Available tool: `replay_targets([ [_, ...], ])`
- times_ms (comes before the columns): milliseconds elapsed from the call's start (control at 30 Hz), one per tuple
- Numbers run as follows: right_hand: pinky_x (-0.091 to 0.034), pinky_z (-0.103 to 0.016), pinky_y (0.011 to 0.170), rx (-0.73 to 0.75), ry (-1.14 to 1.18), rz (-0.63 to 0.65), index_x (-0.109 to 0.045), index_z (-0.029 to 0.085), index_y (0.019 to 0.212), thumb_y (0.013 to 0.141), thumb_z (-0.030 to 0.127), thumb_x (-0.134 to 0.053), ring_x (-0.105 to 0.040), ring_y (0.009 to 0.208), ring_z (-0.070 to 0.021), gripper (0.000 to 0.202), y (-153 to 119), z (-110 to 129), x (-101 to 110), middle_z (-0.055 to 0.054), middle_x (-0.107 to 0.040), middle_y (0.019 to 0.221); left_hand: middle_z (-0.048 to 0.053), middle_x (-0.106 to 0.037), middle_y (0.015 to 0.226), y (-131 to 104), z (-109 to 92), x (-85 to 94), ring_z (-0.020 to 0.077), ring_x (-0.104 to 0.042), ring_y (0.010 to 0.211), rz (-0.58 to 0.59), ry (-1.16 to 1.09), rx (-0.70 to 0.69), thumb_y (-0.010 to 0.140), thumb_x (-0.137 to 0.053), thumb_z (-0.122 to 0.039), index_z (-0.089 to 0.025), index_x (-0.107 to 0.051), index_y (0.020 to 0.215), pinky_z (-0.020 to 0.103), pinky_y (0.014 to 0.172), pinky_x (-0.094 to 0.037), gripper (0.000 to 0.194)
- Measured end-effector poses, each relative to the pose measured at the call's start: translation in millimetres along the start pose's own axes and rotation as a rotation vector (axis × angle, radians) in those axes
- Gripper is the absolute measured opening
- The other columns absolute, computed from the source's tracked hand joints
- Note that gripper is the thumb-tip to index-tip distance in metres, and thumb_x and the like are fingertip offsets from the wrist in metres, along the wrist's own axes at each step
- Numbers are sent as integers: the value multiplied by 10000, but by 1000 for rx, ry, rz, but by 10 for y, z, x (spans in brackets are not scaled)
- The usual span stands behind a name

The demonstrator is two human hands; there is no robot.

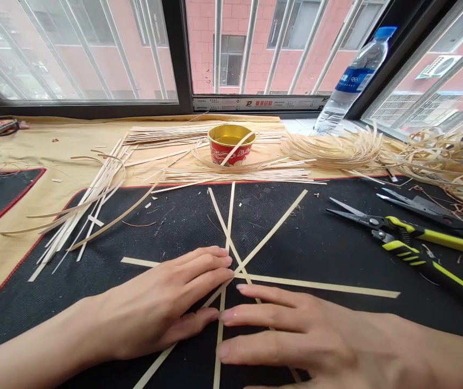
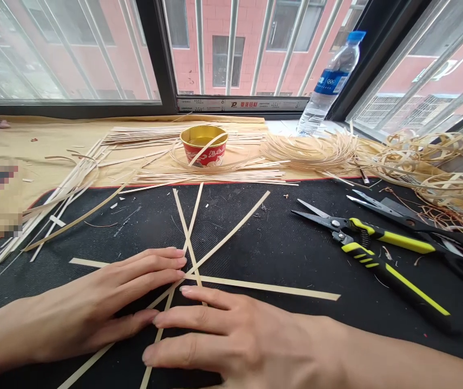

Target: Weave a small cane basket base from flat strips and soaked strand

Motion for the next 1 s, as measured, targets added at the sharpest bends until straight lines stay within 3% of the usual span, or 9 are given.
replay_targets([
  [133,-102,-453,1169,-25,95,188,-509,159,1356,1004,223,-349,-260,1426,-220,392,93,18,43,-9,-365,1519,152,-562,1328,35,-26,21,213,-488,1287,15,24,-18,949,-398,-170,-91,-508,1272,311,1084,-416,350],
  [267,-103,-399,1166,-127,232,300,-418,103,1415,998,180,-330,-278,1417,-166,433,145,32,93,-72,-426,1484,110,-510,1410,88,-53,36,200,-381,1374,76,114,-87,965,-343,-143,-78,-480,1330,343,1162,-300,394],
  [400,-84,-418,1164,-79,285,237,-371,95,1437,1005,204,-317,-231,1431,-167,449,120,41,38,-38,-362,1518,58,-469,1443,96,-42,14,165,-361,1385,147,129,-99,967,-348,-133,-96,-437,1377,345,1185,-259,421],
  [533,-108,-496,1148,-19,220,210,-340,90,1447,1016,213,-254,-181,1442,-215,457,107,60,-75,-4,-237,1548,57,-459,1451,72,-33,-9,170,-363,1384,124,126,-96,959,-373,-137,-89,-429,1384,340,1184,-266,431],
  [633,-166,-530,1132,-1,128,172,-342,122,1450,1018,220,-235,-165,1444,-224,456,106,90,-184,9,-232,1543,72,-454,1450,73,-34,-19,177,-380,1375,116,149,-88,963,-370,-155,-75,-432,1382,333,1174,-284,431],
  [767,-145,-517,1142,19,68,18,-408,135,1416,995,195,-323,-157,1445,-205,434,74,112,-285,34,-306,1510,69,-397,1483,86,-38,-25,159,-356,1388,140,183,-118,982,-312,-164,-73,-445,1374,331,1198,-210,423],
  [867,-142,-431,1155,17,128,-44,-493,128,1355,976,182,-366,-227,1422,-162,403,39,86,-209,-33,-366,1481,65,-402,1481,85,-34,-19,158,-355,1388,153,184,-114,983,-315,-169,-76,-426,1388,333,1197,-214,430],
  [1000,-148,-345,1148,23,268,-4,-473,75,1366,976,179,-356,-326,1377,-172,420,21,40,23,-124,-318,1497,63,-396,1481,84,-28,-11,157,-354,1389,154,181,-104,979,-331,-172,-86,-428,1388,332,1192,-233,429],
])
Point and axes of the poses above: each hand's wrist, its own y-axis towards the middle knuckle, its own x-axis out of the back of the hand, z = x × y, the point moved 1 cm from there along y, towards the middle knuckle
